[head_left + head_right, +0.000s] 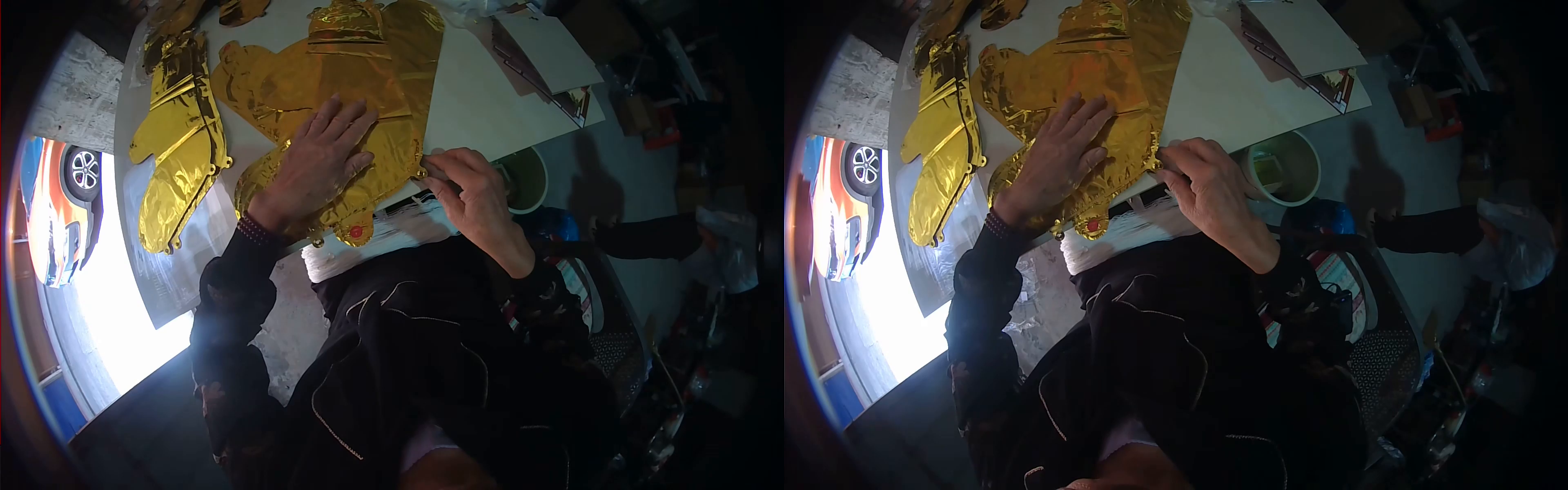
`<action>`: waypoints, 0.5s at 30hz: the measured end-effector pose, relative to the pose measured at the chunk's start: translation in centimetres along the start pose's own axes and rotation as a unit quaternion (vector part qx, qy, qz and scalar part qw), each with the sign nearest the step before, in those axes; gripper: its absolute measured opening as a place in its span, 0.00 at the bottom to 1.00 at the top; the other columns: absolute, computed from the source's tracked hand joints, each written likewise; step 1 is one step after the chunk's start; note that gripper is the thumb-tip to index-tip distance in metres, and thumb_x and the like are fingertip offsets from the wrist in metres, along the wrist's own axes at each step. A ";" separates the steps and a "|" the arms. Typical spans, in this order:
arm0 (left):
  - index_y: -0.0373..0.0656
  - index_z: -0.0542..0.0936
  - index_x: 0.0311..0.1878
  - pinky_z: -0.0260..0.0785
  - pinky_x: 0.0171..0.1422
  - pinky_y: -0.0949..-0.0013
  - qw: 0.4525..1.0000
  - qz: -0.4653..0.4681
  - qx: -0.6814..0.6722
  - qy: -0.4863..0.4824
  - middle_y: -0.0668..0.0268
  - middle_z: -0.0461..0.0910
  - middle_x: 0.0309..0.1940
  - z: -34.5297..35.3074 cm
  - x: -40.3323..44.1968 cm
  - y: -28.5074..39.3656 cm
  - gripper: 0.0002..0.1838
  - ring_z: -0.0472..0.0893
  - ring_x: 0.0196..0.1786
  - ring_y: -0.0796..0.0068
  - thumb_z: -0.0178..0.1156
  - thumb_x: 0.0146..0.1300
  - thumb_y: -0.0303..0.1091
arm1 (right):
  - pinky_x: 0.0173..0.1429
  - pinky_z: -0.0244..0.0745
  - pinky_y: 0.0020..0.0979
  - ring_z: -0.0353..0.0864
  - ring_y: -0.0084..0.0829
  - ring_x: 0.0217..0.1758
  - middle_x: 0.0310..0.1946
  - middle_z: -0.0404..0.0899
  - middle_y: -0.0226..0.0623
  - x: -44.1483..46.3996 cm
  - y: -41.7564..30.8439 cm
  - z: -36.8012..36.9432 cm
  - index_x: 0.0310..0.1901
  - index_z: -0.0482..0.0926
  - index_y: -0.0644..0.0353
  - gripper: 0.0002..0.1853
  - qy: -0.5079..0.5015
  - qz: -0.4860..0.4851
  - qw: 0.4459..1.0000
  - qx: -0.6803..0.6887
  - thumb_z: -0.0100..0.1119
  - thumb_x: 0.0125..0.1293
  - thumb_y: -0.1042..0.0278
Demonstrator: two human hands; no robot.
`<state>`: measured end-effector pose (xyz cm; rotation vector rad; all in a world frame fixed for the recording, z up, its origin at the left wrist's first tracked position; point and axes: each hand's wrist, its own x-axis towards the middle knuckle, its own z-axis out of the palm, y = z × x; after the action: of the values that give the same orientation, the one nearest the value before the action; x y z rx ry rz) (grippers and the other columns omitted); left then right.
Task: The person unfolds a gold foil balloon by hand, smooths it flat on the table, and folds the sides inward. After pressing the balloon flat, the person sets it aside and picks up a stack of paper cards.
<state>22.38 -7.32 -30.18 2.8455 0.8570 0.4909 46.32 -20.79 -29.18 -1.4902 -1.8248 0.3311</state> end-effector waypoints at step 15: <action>0.49 0.71 0.75 0.58 0.81 0.48 1.000 -0.019 0.006 0.018 0.59 0.69 0.75 0.4 -0.2 0.4 0.32 0.62 0.80 0.49 0.63 0.71 0.46 | 0.56 0.74 0.41 0.75 0.43 0.51 0.48 0.78 0.41 1.3 0.2 0.3 0.58 0.83 0.65 0.21 -0.004 0.000 0.997 -0.076 0.70 0.68 0.62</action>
<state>22.60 -7.79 -30.54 2.8333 0.9208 0.5351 46.16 -19.44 -29.04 -1.5938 -1.8923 0.2012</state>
